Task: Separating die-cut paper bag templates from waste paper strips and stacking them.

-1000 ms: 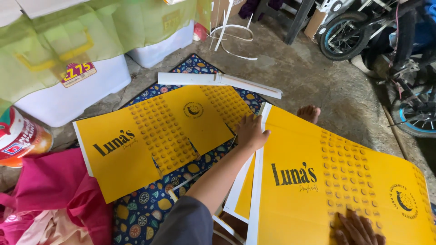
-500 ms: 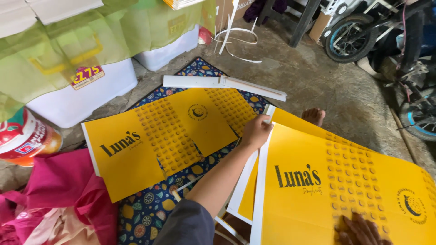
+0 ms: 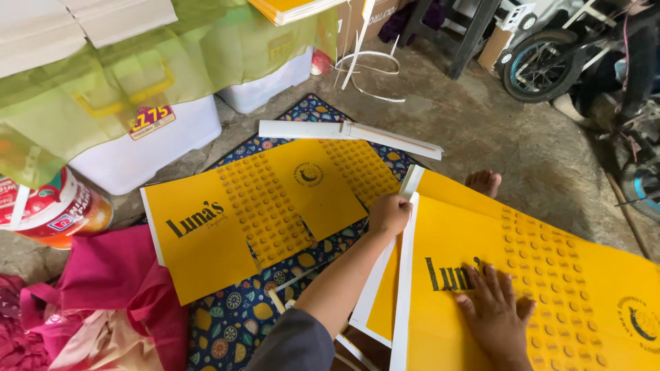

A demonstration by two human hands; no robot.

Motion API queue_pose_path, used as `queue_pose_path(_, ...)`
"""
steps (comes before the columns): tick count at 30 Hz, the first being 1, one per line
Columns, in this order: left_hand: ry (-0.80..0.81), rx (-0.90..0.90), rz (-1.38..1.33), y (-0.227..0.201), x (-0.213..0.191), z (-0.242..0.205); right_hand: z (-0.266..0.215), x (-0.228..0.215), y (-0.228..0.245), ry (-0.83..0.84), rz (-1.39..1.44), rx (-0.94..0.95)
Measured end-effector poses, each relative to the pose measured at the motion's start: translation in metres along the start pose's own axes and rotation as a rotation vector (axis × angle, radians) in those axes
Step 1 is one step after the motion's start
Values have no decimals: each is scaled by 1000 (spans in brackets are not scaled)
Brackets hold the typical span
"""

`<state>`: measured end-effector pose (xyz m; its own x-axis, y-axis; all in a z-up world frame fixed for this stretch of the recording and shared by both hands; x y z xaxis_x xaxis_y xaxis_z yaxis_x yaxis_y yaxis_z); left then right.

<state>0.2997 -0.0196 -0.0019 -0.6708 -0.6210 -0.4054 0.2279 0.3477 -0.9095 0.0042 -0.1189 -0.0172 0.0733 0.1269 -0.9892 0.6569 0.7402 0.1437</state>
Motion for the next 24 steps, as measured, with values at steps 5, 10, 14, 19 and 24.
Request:
queue_pose_path(5, -12, 32, 12, 6, 8, 2, -4, -8, 8, -27, -30, -33)
queue_pose_path(10, -122, 50, 2, 19, 20, 1, -9, -17, 19, 49, -18, 41)
queue_pose_path(14, -183, 97, -110, 41, 37, 13, -10, -21, 23, 65, 8, 44)
queue_pose_path(19, -329, 155, -170, 60, 43, 24, -6, -18, 26, 76, -17, 27)
queue_pose_path(24, -476, -78, -343, 63, 29, 13, -3, -19, 31, 80, 37, 46)
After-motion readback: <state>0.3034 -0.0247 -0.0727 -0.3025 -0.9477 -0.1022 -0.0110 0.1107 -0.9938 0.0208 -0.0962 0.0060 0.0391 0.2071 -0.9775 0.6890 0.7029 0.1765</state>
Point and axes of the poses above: each hand's wrist, its own z-axis towards the middle knuckle, its own x-axis out of the palm, y = z × x, the point moved 5 cm from there along z, towards the middle knuckle, and after that the axes turned 8 degrees about y, right-handed, at the moved point
